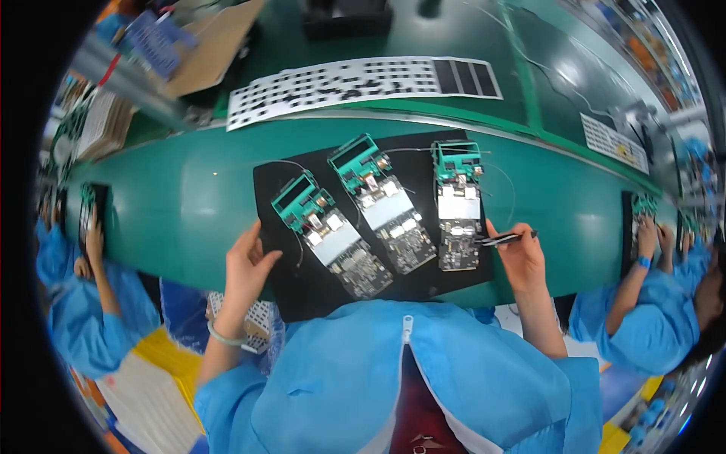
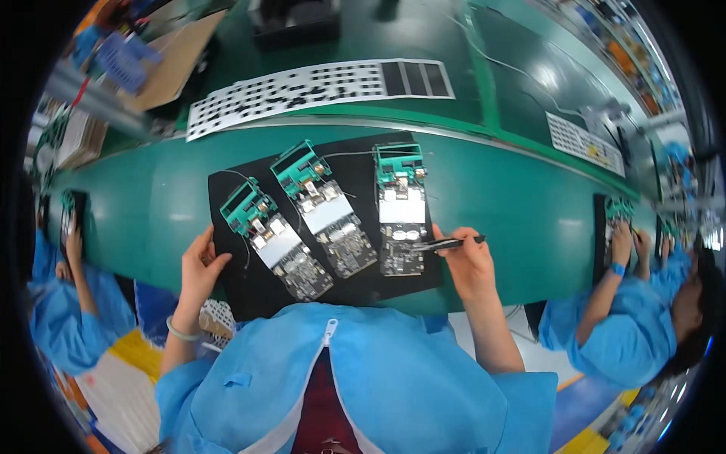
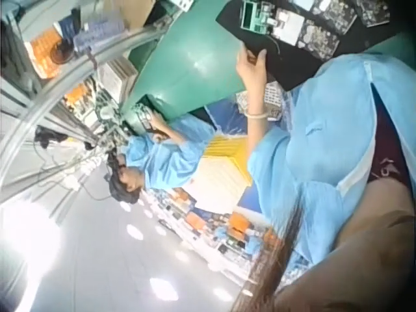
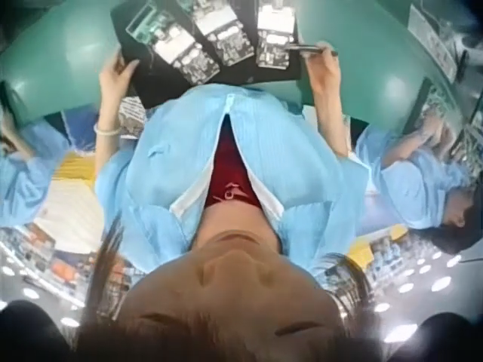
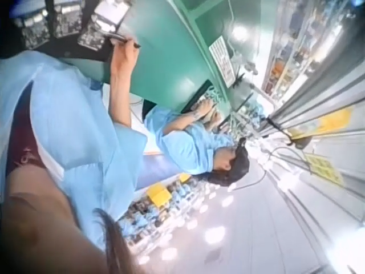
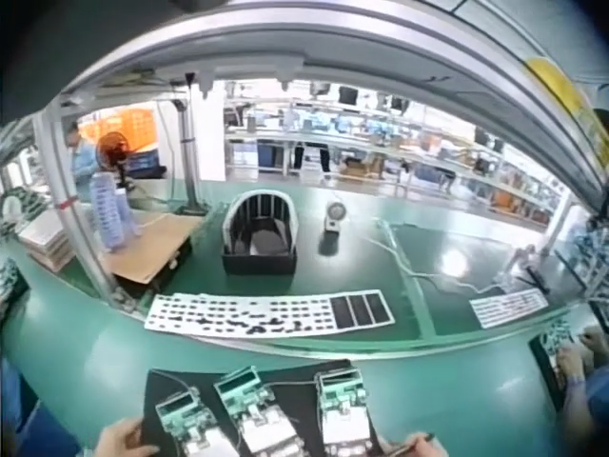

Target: The person applies small adhesive strips to electronic components on a circuit board using tweezers.

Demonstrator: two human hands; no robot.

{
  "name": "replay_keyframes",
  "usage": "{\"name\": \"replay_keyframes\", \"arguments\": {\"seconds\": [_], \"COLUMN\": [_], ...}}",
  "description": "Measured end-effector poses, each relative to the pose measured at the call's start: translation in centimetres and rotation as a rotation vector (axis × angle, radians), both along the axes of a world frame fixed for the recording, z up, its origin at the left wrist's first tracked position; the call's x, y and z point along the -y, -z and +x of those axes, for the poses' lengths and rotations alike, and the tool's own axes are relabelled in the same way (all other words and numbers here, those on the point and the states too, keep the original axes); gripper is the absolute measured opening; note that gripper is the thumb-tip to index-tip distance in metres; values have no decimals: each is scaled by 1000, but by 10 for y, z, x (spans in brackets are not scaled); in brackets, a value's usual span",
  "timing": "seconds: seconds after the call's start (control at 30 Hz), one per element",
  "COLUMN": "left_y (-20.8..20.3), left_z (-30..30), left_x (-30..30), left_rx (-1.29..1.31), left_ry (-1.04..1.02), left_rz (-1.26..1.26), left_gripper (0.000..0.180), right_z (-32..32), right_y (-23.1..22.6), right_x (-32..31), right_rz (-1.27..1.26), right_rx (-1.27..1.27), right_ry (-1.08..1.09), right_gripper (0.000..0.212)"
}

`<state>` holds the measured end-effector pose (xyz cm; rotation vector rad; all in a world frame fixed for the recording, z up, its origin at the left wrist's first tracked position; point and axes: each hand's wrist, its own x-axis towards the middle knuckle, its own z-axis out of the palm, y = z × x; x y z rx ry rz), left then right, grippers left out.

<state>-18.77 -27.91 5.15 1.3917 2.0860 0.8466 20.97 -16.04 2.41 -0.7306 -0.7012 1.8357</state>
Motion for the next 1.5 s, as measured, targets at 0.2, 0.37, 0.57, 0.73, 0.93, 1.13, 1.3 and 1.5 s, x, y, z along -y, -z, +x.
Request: {"name": "replay_keyframes", "arguments": {"seconds": [0.2,0.37,0.57,0.73,0.93,1.13,1.3,1.5], "left_y": [-41,-29,-2,-10,-12,4,3,12], "left_z": [19,72,81,89,159,170,169,174], "left_x": [-73,-149,-192,-198,-176,-139,-138,-143], "left_rx": [-238,-84,21,80,-558,-552,-323,-452], "left_ry": [239,633,1152,1133,1168,1292,1075,858], "left_rz": [229,97,-75,-9,297,280,341,444], "left_gripper": [35,59,60,63,51,40,36,28], "right_z": [49,17,-20,-11,11,-7,-12,-13], "right_y": [5,29,37,41,11,26,28,31], "right_x": [6,-32,-25,-36,-53,-79,-85,-82], "right_rz": [113,350,277,377,442,292,222,233], "right_rx": [-34,192,91,166,80,243,234,200], "right_ry": [119,241,227,222,251,137,152,153], "right_gripper": [16,17,15,19,21,22,25,25]}}
